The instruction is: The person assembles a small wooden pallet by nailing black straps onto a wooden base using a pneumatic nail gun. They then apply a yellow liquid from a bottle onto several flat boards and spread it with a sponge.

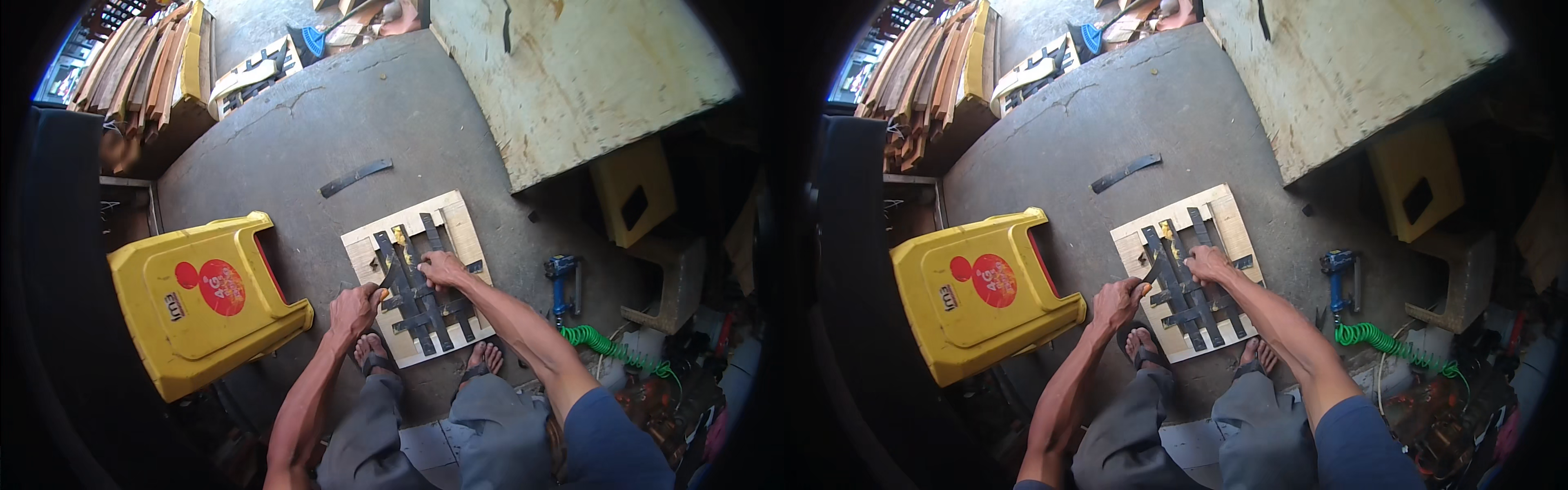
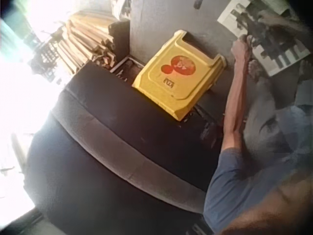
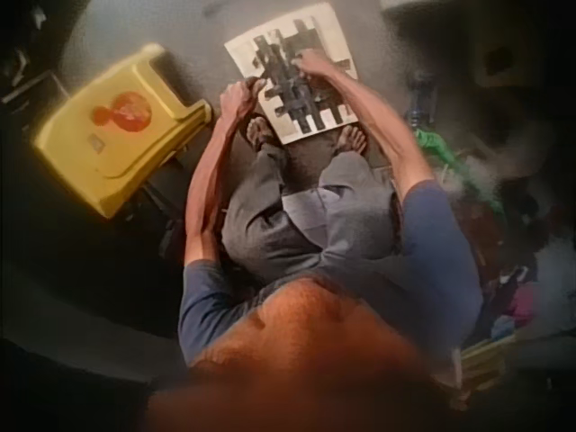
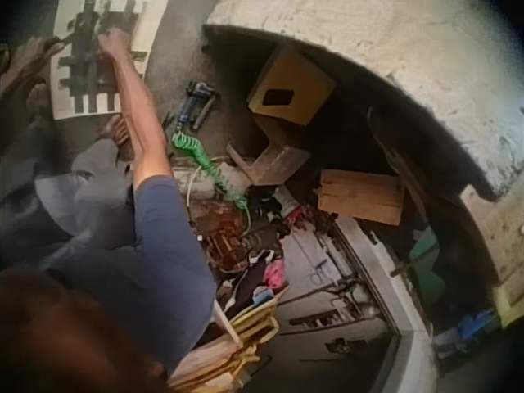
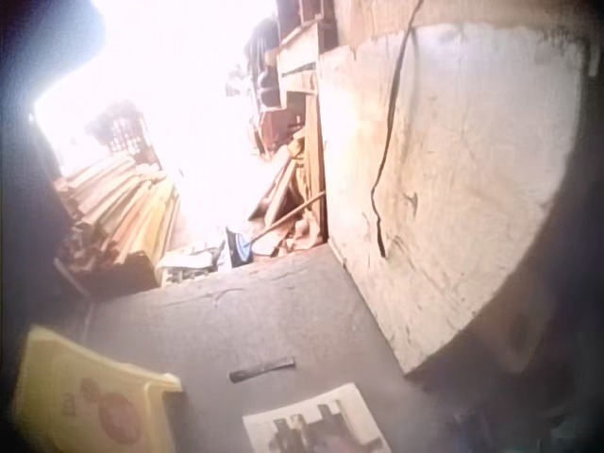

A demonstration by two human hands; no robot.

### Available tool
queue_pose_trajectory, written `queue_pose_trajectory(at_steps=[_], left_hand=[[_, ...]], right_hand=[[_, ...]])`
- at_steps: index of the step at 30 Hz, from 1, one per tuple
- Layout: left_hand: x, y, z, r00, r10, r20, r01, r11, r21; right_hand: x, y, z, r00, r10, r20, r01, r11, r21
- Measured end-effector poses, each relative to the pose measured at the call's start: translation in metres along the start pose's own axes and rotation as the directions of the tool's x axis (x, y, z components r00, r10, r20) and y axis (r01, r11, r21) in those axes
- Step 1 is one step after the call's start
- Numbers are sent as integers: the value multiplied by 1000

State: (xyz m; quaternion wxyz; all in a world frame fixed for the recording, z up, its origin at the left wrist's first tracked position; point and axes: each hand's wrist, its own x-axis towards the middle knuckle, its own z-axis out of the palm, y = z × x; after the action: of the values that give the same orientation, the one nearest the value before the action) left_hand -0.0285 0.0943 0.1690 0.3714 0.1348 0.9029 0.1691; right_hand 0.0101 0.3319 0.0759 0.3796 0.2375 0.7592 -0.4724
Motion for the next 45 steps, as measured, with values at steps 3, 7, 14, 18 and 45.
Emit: queue_pose_trajectory(at_steps=[3, 7, 14, 18, 45], left_hand=[[18, -26, 20, 998, 44, 35, -47, 996, 74], [47, -33, 27, 999, 19, 48, -28, 977, 209], [71, -12, 36, 995, 69, 78, -91, 940, 328], [84, -25, 55, 999, -22, 39, 10, 961, 276], [122, 74, 142, 708, 685, -173, -553, 690, 467]], right_hand=[[37, 9, 18, 992, -50, 113, 46, 998, 35], [64, 40, 17, 985, -167, 35, 141, 913, 382], [52, 30, 7, 975, -223, 25, 190, 879, 437], [39, 28, 20, 947, -294, -128, 316, 927, 203], [18, 119, -108, 806, -240, -540, 48, 937, -346]])
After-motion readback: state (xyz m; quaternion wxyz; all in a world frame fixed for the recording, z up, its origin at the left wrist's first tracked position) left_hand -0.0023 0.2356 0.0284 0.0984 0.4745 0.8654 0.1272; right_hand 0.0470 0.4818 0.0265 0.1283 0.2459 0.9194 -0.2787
